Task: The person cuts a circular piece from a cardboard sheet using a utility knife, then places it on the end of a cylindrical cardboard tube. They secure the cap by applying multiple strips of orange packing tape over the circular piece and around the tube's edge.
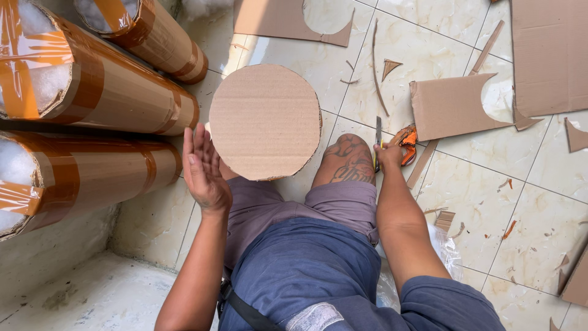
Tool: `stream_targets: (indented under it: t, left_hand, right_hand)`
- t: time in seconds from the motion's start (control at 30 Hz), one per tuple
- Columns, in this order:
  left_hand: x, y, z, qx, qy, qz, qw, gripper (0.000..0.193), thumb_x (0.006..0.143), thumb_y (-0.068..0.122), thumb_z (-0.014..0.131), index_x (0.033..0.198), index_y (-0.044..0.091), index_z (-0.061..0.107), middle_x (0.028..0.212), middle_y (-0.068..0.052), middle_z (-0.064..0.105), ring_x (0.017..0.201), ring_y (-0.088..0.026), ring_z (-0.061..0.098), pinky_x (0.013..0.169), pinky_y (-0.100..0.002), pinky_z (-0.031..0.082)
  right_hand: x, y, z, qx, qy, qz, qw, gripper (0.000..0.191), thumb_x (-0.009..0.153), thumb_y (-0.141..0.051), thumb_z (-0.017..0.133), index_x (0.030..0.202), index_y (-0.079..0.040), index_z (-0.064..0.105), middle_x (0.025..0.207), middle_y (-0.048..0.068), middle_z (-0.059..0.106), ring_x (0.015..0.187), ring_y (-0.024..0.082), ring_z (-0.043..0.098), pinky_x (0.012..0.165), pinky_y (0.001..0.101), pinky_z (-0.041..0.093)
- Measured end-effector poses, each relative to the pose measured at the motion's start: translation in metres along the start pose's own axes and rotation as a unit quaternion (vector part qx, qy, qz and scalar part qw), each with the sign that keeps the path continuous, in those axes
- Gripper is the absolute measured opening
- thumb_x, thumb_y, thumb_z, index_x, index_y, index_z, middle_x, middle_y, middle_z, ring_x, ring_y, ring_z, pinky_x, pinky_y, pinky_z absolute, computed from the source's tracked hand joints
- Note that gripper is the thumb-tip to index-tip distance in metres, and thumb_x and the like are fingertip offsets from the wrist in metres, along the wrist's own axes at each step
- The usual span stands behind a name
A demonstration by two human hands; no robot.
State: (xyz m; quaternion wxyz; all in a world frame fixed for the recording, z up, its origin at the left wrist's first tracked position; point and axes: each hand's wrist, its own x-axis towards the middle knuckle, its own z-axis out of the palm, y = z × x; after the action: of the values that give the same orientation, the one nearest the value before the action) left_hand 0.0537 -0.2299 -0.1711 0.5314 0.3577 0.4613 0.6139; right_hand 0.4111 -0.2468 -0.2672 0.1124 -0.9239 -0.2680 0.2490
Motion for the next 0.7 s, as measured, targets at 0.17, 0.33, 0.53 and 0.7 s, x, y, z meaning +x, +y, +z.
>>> stream_targets:
  t: [0.17, 0.33, 0.53, 0.7]
  left_hand:
    - [-0.022, -0.017, -0.022, 0.037, 0.078, -0.089, 0.992, 0.065, 0.110, 0.039, 0.043, 0.159, -0.001, 0.028, 0.155, -0.024, 0.048, 0.142, -0.036, 0.052, 0.114, -0.045, 0.047]
    - [-0.048, -0.028, -0.039, 0.067, 0.115, -0.113, 0.985, 0.054, 0.111, 0.031, 0.045, 0.156, 0.002, 0.035, 0.146, -0.020, 0.054, 0.129, -0.031, 0.060, 0.101, -0.041, 0.054]
    - [-0.054, -0.016, -0.053, 0.132, 0.109, 0.008, 0.985, 0.045, 0.115, 0.020, 0.053, 0.154, 0.000, 0.042, 0.139, -0.019, 0.059, 0.122, -0.027, 0.064, 0.096, -0.036, 0.058]
    - [-0.061, 0.025, -0.032, 0.163, 0.031, 0.252, 0.953, 0.036, 0.112, 0.013, 0.059, 0.145, 0.000, 0.052, 0.121, -0.017, 0.067, 0.100, -0.019, 0.071, 0.082, -0.031, 0.062]
  right_hand:
    - [0.001, 0.004, 0.001, -0.010, 0.168, 0.035, 0.985, 0.045, 0.081, -0.047, 0.088, 0.097, -0.006, 0.076, 0.112, 0.015, 0.072, 0.109, 0.034, 0.067, 0.093, 0.0454, 0.053]
    - [0.024, 0.025, -0.007, -0.072, 0.059, 0.119, 0.988, 0.050, 0.070, -0.044, 0.087, 0.108, -0.015, 0.073, 0.115, 0.013, 0.069, 0.111, 0.037, 0.062, 0.087, 0.0519, 0.050]
    - [0.029, 0.054, -0.010, -0.003, 0.063, 0.038, 0.997, 0.035, 0.091, -0.040, 0.078, 0.106, -0.008, 0.078, 0.103, 0.015, 0.075, 0.099, 0.036, 0.071, 0.088, 0.0446, 0.053]
    - [-0.012, 0.085, -0.044, 0.136, -0.003, -0.173, 0.975, 0.024, 0.093, -0.017, 0.074, 0.110, -0.001, 0.069, 0.095, 0.011, 0.066, 0.084, 0.024, 0.059, 0.071, 0.0341, 0.048]
